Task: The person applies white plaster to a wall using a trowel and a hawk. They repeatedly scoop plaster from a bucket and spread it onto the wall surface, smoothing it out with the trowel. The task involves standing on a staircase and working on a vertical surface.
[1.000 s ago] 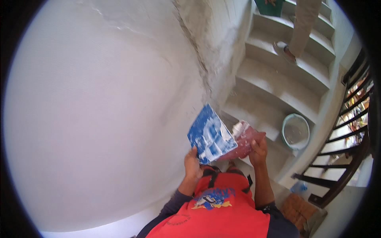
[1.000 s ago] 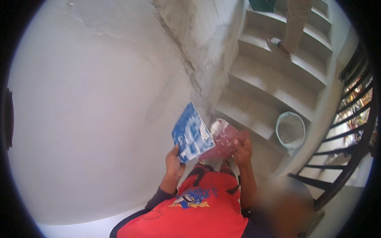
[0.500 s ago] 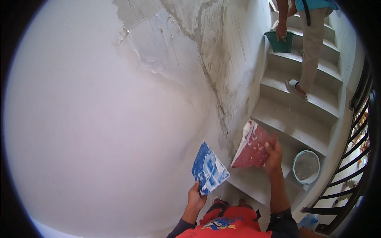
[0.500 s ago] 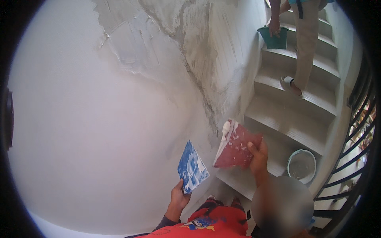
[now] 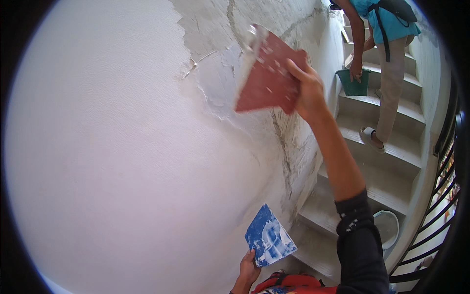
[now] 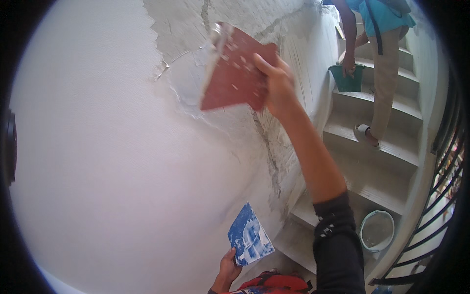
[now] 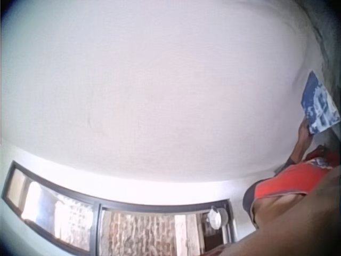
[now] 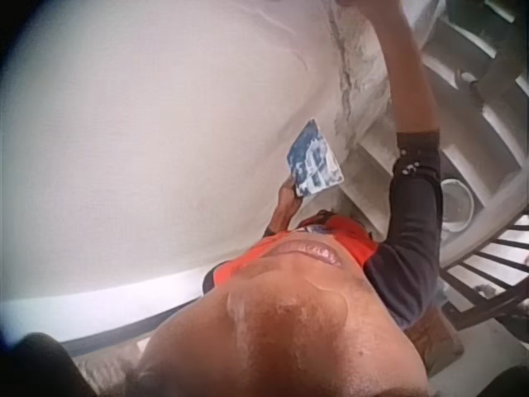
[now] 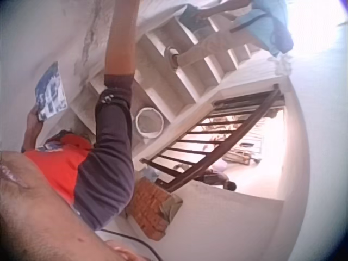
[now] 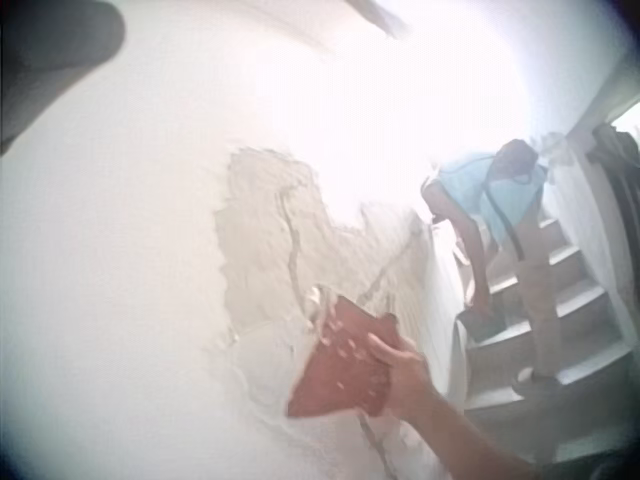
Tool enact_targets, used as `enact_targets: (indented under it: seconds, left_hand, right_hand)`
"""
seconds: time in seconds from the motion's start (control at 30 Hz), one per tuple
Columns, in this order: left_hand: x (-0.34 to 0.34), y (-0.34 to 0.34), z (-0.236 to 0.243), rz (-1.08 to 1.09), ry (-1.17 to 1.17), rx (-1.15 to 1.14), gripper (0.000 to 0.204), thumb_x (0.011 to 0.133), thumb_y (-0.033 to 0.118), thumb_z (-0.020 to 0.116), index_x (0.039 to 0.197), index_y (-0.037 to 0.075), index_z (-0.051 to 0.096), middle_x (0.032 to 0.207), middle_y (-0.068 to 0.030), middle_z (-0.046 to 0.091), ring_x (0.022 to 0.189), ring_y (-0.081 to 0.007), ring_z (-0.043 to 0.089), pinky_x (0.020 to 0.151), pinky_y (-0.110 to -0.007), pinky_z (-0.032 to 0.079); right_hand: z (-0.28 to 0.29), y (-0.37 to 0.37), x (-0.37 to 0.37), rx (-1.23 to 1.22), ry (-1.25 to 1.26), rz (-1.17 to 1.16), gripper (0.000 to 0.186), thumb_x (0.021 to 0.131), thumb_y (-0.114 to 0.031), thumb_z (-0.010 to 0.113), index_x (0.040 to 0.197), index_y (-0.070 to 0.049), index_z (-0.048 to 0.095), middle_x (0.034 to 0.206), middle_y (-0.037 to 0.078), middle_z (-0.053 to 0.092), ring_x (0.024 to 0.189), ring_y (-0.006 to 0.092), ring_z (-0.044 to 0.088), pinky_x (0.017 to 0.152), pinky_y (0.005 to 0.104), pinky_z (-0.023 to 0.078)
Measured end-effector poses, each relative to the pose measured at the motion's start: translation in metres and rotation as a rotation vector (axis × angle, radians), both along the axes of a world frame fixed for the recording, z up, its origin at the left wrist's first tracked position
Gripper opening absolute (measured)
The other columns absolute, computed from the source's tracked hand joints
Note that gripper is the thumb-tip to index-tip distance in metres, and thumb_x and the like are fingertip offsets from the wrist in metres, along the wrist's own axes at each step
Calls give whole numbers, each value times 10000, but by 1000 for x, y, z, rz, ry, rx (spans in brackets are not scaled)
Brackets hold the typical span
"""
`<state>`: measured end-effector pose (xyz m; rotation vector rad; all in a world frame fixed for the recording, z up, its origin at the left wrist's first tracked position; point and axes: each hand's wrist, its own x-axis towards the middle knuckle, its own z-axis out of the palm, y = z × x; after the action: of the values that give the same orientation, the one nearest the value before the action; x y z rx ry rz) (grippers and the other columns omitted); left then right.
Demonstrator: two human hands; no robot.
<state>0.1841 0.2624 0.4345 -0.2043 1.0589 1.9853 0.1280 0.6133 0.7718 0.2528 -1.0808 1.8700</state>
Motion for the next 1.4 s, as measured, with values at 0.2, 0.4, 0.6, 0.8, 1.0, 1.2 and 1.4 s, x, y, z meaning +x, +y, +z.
enact_targets:
  seconds: [0.2, 0.4, 0.6, 0.8, 1.0, 1.2, 1.4]
  left_hand:
    - [-3, 2, 2, -10, 33, 15, 339, 964, 205, 354, 1221, 3, 445, 1151, -99, 563, 1020, -216, 562, 923, -369, 425]
    - [-7, 1, -3, -73, 15, 48, 306, 966, 193, 372, 1206, 18, 446, 1121, -70, 575, 1007, -185, 561, 903, -344, 430]
    - [-12, -1, 3, -110, 11, 33, 308, 956, 202, 386, 1195, 17, 451, 1099, -70, 579, 972, -179, 575, 863, -333, 453]
    - [-12, -1, 13, -102, 15, 15, 291, 957, 189, 388, 1181, 19, 466, 1075, -68, 590, 960, -169, 576, 859, -321, 453]
    - [-16, 0, 20, -78, 38, -4, 297, 957, 185, 384, 1192, 17, 456, 1089, -69, 584, 970, -168, 573, 872, -323, 449]
    - [-25, -2, 44, -130, 45, -97, 310, 959, 172, 386, 1219, 9, 432, 1111, -77, 572, 991, -173, 566, 891, -327, 442]
    - [-41, -11, 66, -236, 90, -89, 310, 966, 166, 376, 1222, -4, 417, 1115, -84, 563, 1004, -173, 553, 898, -324, 438]
  right_hand:
    - [60, -10, -68, -5, -54, -17, 164, 835, -76, 590, 959, 29, 577, 828, 85, 607, 667, 158, 587, 572, 299, 485]
    - [53, 7, -69, 110, -283, -218, 181, 831, -81, 580, 926, 74, 578, 754, 116, 608, 566, 171, 578, 464, 328, 466]
    - [60, 0, -65, 318, -383, -726, 223, 801, -137, 607, 962, 18, 593, 786, 151, 628, 615, 234, 614, 504, 349, 484]
    - [75, -37, -49, 709, -349, -1329, 268, 850, -145, 541, 1077, -5, 573, 888, 155, 651, 781, 277, 642, 737, 392, 507]
    - [100, -35, -84, 940, -640, -1427, 287, 787, -105, 527, 1051, -2, 565, 918, 188, 637, 850, 324, 623, 664, 401, 520]
    - [83, -31, -94, 951, -287, -1613, 309, 767, -44, 515, 1068, 5, 558, 828, 148, 639, 788, 305, 620, 649, 400, 523]
    - [73, -20, -64, 984, -251, -1613, 292, 811, -66, 504, 1088, -94, 592, 707, 120, 624, 636, 282, 609, 573, 371, 504]
